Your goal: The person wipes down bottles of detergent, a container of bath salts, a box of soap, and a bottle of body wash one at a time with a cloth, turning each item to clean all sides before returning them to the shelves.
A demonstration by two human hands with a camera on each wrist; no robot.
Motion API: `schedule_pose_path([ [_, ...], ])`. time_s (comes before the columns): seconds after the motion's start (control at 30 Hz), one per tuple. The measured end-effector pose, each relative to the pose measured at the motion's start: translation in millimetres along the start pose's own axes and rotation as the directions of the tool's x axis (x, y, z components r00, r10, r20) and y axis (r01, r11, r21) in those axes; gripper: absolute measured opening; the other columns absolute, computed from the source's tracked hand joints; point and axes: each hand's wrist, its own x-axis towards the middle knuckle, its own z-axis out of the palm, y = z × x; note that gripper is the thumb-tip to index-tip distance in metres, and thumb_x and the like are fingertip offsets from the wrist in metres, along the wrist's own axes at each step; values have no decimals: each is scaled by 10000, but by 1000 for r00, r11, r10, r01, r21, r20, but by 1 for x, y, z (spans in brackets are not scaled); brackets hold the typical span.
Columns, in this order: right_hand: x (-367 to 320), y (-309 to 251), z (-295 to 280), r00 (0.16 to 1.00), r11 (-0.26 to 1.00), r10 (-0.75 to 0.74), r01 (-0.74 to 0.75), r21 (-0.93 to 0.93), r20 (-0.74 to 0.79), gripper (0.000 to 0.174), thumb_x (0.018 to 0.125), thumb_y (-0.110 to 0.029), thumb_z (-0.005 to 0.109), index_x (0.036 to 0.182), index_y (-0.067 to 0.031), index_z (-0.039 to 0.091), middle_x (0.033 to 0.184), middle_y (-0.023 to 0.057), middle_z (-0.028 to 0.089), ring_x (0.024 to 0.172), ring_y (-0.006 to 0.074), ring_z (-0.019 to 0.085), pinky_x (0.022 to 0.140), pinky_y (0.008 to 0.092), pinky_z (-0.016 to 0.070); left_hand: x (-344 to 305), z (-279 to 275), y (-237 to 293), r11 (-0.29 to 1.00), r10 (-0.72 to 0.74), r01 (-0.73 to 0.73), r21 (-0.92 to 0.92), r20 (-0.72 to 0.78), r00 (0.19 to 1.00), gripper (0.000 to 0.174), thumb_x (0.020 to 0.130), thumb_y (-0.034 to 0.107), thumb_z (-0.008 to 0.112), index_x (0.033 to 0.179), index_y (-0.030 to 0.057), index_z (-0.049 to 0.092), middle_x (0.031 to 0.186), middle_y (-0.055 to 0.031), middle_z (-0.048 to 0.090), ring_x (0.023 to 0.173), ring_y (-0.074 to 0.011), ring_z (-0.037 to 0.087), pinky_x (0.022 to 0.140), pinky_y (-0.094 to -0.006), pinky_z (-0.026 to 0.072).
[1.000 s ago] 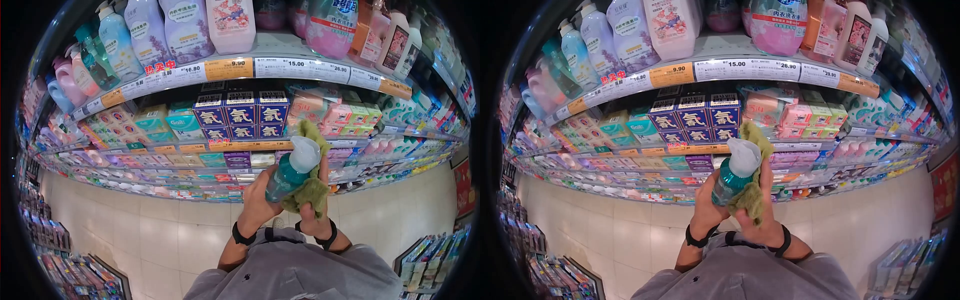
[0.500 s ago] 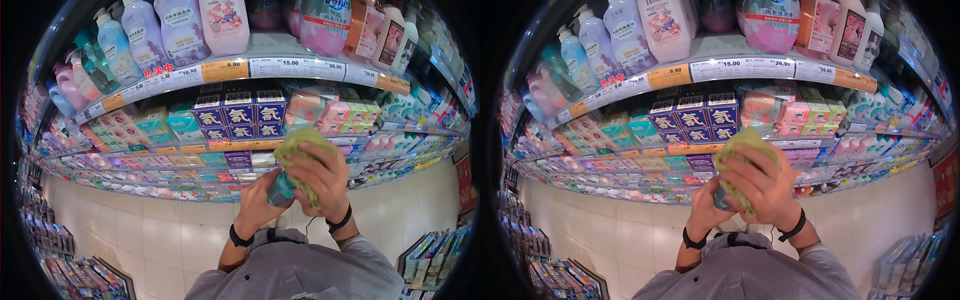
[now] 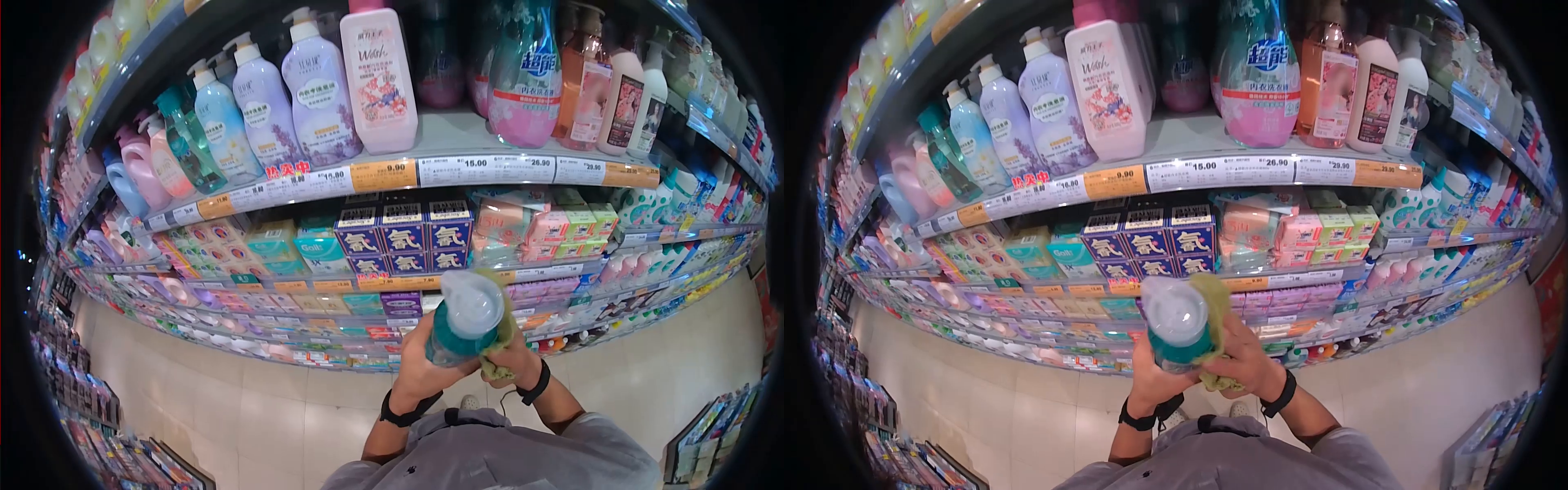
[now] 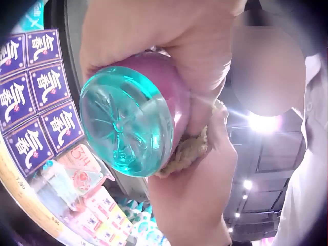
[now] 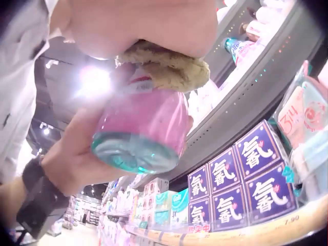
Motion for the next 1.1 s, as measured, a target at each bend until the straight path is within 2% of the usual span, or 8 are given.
schedule_pose_path([
  [0.07, 15, -6, -7, 995, 986, -79, 87, -143, 64, 511, 879, -137, 629, 1369, -116, 486, 1382, 298, 483, 1277, 573, 440, 1055, 623, 372, 0, -5, 1, 999, -16, 17, -42, 37, 999, 853, 585, 177, 954, 1297, -9, 522, 1149, -136, 679, 1006, -229, 687, 865, -353, 540],
  [0.23, 8, -13, -5, 978, 941, -207, 189, -280, -35, 581, 811, -99, 646, 1367, -48, 485, 1391, 310, 475, 1224, 542, 503, 996, 586, 438, 13, -12, 17, 935, -94, 115, -335, 78, 993, 780, 512, 106, 983, 1184, -4, 604, 1201, -86, 658, 1059, -170, 638, 915, -344, 512],
  [0.33, 20, -22, -11, 973, 887, -219, 166, -431, -75, 622, 737, -61, 658, 1335, -1, 498, 1426, 293, 467, 1111, 448, 592, 865, 492, 515, 32, -7, 11, 944, 140, -136, -301, -6, 990, 830, 494, 99, 985, 1217, 3, 588, 1236, -99, 630, 1096, -195, 623, 933, -344, 498],
  [0.5, 51, -55, -29, 999, 868, -1, -15, -497, -33, 719, 654, -79, 682, 1344, -10, 495, 1462, 297, 433, 967, 384, 635, 746, 383, 534, 69, -17, 12, 803, 595, -584, 114, -127, 793, 522, 781, 128, 760, 1247, 83, 530, 1139, -126, 592, 1044, -274, 553, 931, -394, 417],
  [0.57, 58, -47, -32, 999, 863, -36, 15, -506, -33, 755, 636, -106, 698, 1354, -6, 488, 1471, 306, 415, 927, 382, 634, 738, 382, 530, 76, -24, 14, 717, 667, -632, 294, -28, 745, 580, 725, 172, 794, 1247, 138, 541, 1133, -130, 468, 1046, -285, 461, 919, -419, 376],
  [0.77, 100, -46, -42, 936, 797, -328, 200, -570, -130, 723, 689, -154, 719, 1355, 13, 491, 1481, 344, 375, 1010, 442, 624, 838, 419, 525, 115, -40, 46, 550, 779, -705, 448, 30, 627, 655, 626, 244, 851, 1231, 247, 601, 1055, -114, 350, 1056, -318, 380, 933, -433, 341],
  [0.93, 135, -35, -53, 935, 894, -295, 197, -403, -196, 736, 779, -114, 665, 1459, 9, 410, 1506, 321, 357, 1268, 475, 501, 1047, 455, 411, 156, -40, 76, 368, 875, -695, 618, 22, 483, 699, 601, 179, 865, 1256, 255, 632, 1139, -118, 420, 1107, -323, 410, 950, -454, 332],
  [1.1, 163, -28, -62, 910, 862, -362, 244, -444, -202, 821, 746, 10, 656, 1508, -20, 353, 1552, 313, 276, 1385, 491, 367, 1108, 471, 340, 196, -33, 68, 376, 907, -758, 533, -46, 418, 727, 674, 94, 832, 1304, 100, 470, 1337, -221, 510, 1200, -390, 513, 1008, -475, 407],
])
